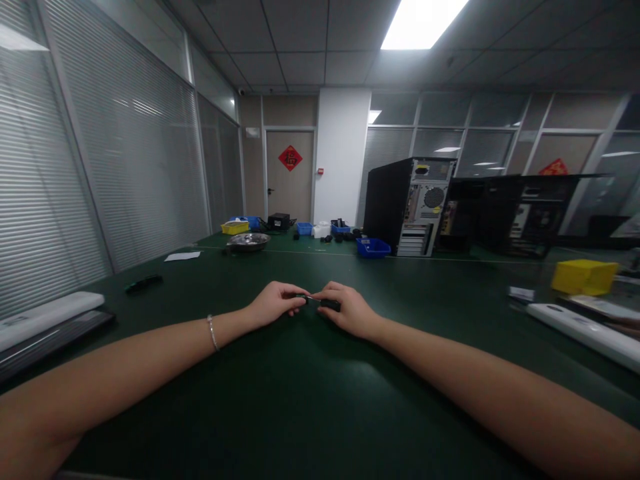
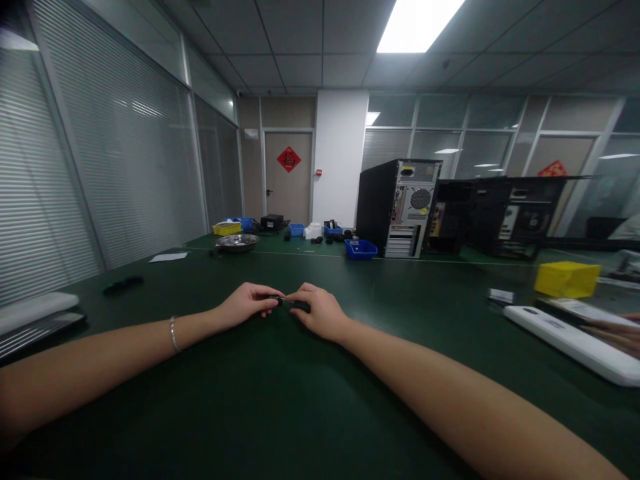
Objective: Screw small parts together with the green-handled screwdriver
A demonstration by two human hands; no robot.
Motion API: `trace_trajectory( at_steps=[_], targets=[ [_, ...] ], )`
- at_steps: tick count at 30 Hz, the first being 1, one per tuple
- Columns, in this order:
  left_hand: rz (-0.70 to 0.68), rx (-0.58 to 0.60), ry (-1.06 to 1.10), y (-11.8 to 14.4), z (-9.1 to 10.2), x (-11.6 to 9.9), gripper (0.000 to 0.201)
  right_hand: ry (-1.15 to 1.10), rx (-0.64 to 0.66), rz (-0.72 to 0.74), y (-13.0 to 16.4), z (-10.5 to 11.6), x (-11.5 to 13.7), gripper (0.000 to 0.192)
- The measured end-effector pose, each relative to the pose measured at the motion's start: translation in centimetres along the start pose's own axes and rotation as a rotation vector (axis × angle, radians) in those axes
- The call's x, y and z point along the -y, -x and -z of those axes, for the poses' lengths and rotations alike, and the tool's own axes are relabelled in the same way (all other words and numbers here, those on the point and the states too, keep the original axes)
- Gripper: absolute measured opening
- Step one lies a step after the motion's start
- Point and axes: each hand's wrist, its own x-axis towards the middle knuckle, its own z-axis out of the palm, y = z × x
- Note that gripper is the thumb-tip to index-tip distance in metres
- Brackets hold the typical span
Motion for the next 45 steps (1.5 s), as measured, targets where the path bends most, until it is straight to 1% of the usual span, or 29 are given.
trace_trajectory(
  at_steps=[4,7,14,17,21,23,26,30,32,36,38,40,42,45],
  targets=[
    [0.012,0.019,0.041,-0.2,-0.1,0.4,0.039,-0.039,-0.001,0.028,-0.1,0.1,0.0,0.029],
    [0.020,0.026,0.061,-0.3,-0.2,0.4,0.039,-0.048,-0.002,0.021,-0.2,0.2,0.1,0.027],
    [0.008,0.030,-0.038,0.1,-0.5,-0.7,0.038,0.000,0.034,0.019,0.0,0.5,0.5,0.025],
    [-0.011,0.034,-0.024,0.1,-0.5,-0.5,0.039,-0.010,0.012,0.010,0.0,0.5,0.7,0.024],
    [0.008,-0.042,0.070,-0.4,-0.4,0.5,0.052,-0.042,-0.023,-0.039,-0.1,0.4,0.6,0.022],
    [-0.012,-0.072,0.065,-0.6,-0.3,0.9,0.045,-0.040,-0.031,-0.050,-0.1,0.3,0.4,0.022],
    [-0.058,-0.073,-0.013,-0.7,-0.3,0.8,0.029,-0.023,-0.064,-0.082,0.0,0.2,-0.1,0.022],
    [-0.063,-0.059,-0.202,-0.5,-0.1,0.1,0.027,-0.019,-0.108,-0.137,0.1,0.4,-0.5,0.022],
    [-0.097,-0.046,-0.325,-0.4,0.1,-0.1,0.026,-0.027,-0.118,-0.149,0.2,0.4,-0.5,0.022],
    [-0.263,0.035,-0.490,-0.1,0.2,-0.2,0.028,-0.026,-0.125,-0.134,0.3,0.5,-0.5,0.022],
    [-0.353,0.019,-0.548,0.0,-0.1,-0.3,0.030,-0.018,-0.130,-0.123,0.3,0.4,-0.5,0.022],
    [-0.406,-0.001,-0.576,0.1,-0.3,-0.3,0.029,-0.014,-0.137,-0.115,0.3,0.4,-0.5,0.022],
    [-0.409,0.032,-0.574,0.1,-0.4,-0.3,0.029,-0.013,-0.143,-0.110,0.3,0.3,-0.5,0.022],
    [-0.365,0.119,-0.566,0.1,-0.3,-0.1,0.033,-0.015,-0.148,-0.108,0.3,0.4,-0.3,0.021]
  ],
)
